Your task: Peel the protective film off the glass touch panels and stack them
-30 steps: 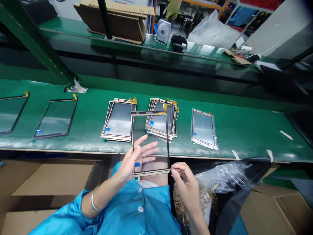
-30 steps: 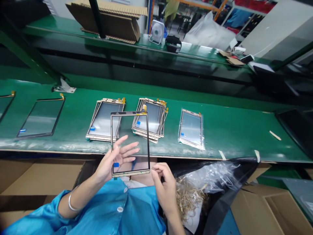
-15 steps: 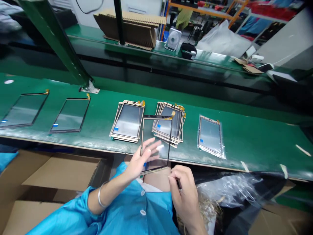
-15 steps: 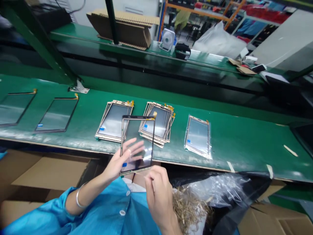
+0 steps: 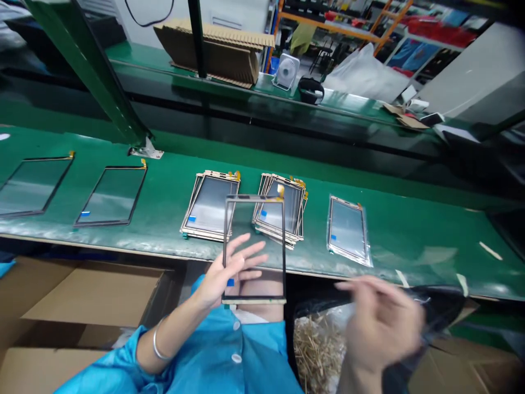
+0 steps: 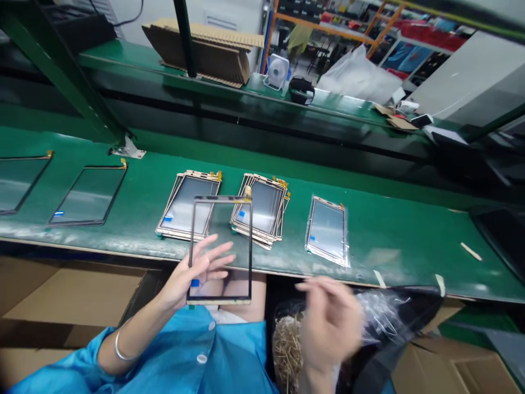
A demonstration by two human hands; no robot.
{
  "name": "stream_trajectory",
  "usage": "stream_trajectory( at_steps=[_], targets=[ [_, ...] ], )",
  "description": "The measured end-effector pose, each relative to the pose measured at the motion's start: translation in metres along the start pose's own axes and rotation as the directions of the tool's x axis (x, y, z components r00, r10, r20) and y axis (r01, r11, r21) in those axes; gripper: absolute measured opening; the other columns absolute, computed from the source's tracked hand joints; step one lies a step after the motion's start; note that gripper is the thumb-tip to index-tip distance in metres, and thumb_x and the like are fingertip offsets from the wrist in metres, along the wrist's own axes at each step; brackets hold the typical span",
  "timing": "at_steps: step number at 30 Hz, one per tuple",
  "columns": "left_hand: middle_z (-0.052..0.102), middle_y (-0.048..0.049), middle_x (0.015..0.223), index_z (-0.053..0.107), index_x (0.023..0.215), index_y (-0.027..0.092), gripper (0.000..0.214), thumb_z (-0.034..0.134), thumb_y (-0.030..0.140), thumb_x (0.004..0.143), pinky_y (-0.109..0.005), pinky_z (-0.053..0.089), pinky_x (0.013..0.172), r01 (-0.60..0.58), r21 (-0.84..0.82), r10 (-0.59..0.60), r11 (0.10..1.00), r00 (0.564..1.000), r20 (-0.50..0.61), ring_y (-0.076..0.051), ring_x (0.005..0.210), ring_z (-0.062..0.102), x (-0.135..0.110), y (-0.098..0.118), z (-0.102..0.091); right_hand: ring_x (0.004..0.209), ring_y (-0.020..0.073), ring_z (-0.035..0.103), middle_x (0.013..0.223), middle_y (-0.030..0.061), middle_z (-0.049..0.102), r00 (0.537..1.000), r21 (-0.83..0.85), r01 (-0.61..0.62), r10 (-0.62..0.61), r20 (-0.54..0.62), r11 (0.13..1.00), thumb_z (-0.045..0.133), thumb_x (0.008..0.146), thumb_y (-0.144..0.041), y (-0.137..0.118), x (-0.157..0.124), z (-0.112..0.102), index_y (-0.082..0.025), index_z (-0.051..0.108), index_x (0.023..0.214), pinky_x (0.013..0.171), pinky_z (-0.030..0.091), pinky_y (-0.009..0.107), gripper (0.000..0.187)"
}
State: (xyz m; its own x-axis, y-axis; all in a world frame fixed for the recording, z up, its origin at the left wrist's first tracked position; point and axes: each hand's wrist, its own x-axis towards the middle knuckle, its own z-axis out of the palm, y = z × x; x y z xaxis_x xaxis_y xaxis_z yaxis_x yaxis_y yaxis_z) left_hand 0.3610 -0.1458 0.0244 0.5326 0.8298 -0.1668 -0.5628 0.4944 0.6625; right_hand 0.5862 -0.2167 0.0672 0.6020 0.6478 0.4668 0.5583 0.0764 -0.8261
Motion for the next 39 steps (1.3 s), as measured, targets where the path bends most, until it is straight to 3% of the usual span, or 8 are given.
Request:
stream_trajectory(
  at_steps=[3,4,7,13,25,33,36,39],
  targets=[
    [0.055,-0.0076,0.134,0.046,0.129,0.031,0.039,0.052,0.023,0.091,-0.034,0.052,0.087,-0.131,0.046,0.133,0.99,0.99,-0.041,-0.025,0.116,0.057,-0.001,0.011,0.007,0.079,0.0179,0.06,0.091,0.0062,0.059,0.939,0.057,-0.147,0.122,0.321,0.987,0.058,0.085,-0.021,0.014,-0.055,0.007,-0.02,0.06,0.092,0.065,0.051,0.032,0.008],
    [0.056,-0.0065,0.133,0.046,0.129,0.031,0.038,0.051,0.023,0.092,-0.034,0.052,0.086,-0.151,0.063,0.154,0.987,0.987,-0.046,-0.025,0.116,0.058,-0.001,0.012,0.011,0.08,0.0174,0.06,0.093,0.006,0.058,0.919,0.081,-0.195,0.153,0.364,0.977,0.057,0.086,-0.021,0.016,-0.067,0.01,-0.02,0.059,0.093,0.065,0.051,0.031,0.008],
    [0.057,-0.0055,0.132,0.046,0.128,0.031,0.037,0.05,0.023,0.092,-0.034,0.053,0.086,-0.168,0.114,0.174,0.979,0.983,-0.051,-0.025,0.114,0.058,-0.004,0.011,0.019,0.084,0.0174,0.058,0.093,0.0055,0.057,0.919,0.11,-0.213,0.161,0.359,0.971,0.057,0.086,-0.02,0.018,-0.079,0.017,-0.02,0.058,0.094,0.07,0.051,0.032,0.008],
    [0.058,-0.0066,0.131,0.047,0.128,0.031,0.037,0.052,0.027,0.091,-0.038,0.051,0.088,-0.17,0.148,0.178,0.974,0.983,-0.042,-0.026,0.114,0.059,-0.012,0.005,0.026,0.087,0.017,0.057,0.091,0.0046,0.058,0.909,0.132,-0.114,0.05,0.413,0.985,0.056,0.086,-0.014,0.013,-0.065,0.019,-0.022,0.059,0.092,0.074,0.049,0.031,0.011],
    [0.06,-0.0022,0.128,0.051,0.124,0.036,0.033,0.052,0.025,0.092,-0.036,0.052,0.087,-0.261,0.165,0.267,0.951,0.964,-0.009,-0.025,0.114,0.059,-0.016,0.004,0.039,0.081,0.0158,0.058,0.087,0.0031,0.058,0.936,0.06,0.117,-0.131,0.328,0.991,0.052,0.085,-0.007,0.005,-0.06,0.021,-0.022,0.057,0.095,0.07,0.047,0.03,0.018],
    [0.06,-0.0006,0.128,0.052,0.124,0.038,0.035,0.049,0.022,0.093,-0.033,0.053,0.087,-0.298,0.176,0.295,0.938,0.954,0.045,-0.023,0.114,0.059,-0.019,0.002,0.043,0.081,0.0145,0.055,0.085,0.0022,0.054,0.91,0.127,-0.109,0.047,0.413,0.986,0.051,0.088,-0.013,0.013,-0.06,0.02,-0.021,0.055,0.087,0.07,0.046,0.027,0.009],
    [0.061,-0.0012,0.128,0.052,0.124,0.038,0.035,0.049,0.021,0.093,-0.033,0.053,0.087,-0.351,0.204,0.347,0.914,0.936,0.056,-0.022,0.113,0.06,-0.019,-0.005,0.045,0.076,0.0141,0.053,0.081,0.0016,0.052,0.912,0.081,-0.097,0.055,0.407,0.992,0.047,0.09,-0.015,0.012,-0.059,0.025,-0.02,0.051,0.081,0.066,0.044,0.026,0.011],
    [0.061,-0.002,0.127,0.051,0.124,0.037,0.034,0.049,0.022,0.093,-0.033,0.054,0.086,-0.412,0.24,0.429,0.879,0.903,-0.018,-0.021,0.111,0.061,-0.013,-0.012,0.045,0.072,0.0132,0.052,0.078,0.0007,0.051,0.915,0.06,-0.013,-0.013,0.404,0.998,0.044,0.09,-0.014,0.004,-0.062,0.017,-0.021,0.049,0.079,0.064,0.042,0.025,0.014]
  ],
)
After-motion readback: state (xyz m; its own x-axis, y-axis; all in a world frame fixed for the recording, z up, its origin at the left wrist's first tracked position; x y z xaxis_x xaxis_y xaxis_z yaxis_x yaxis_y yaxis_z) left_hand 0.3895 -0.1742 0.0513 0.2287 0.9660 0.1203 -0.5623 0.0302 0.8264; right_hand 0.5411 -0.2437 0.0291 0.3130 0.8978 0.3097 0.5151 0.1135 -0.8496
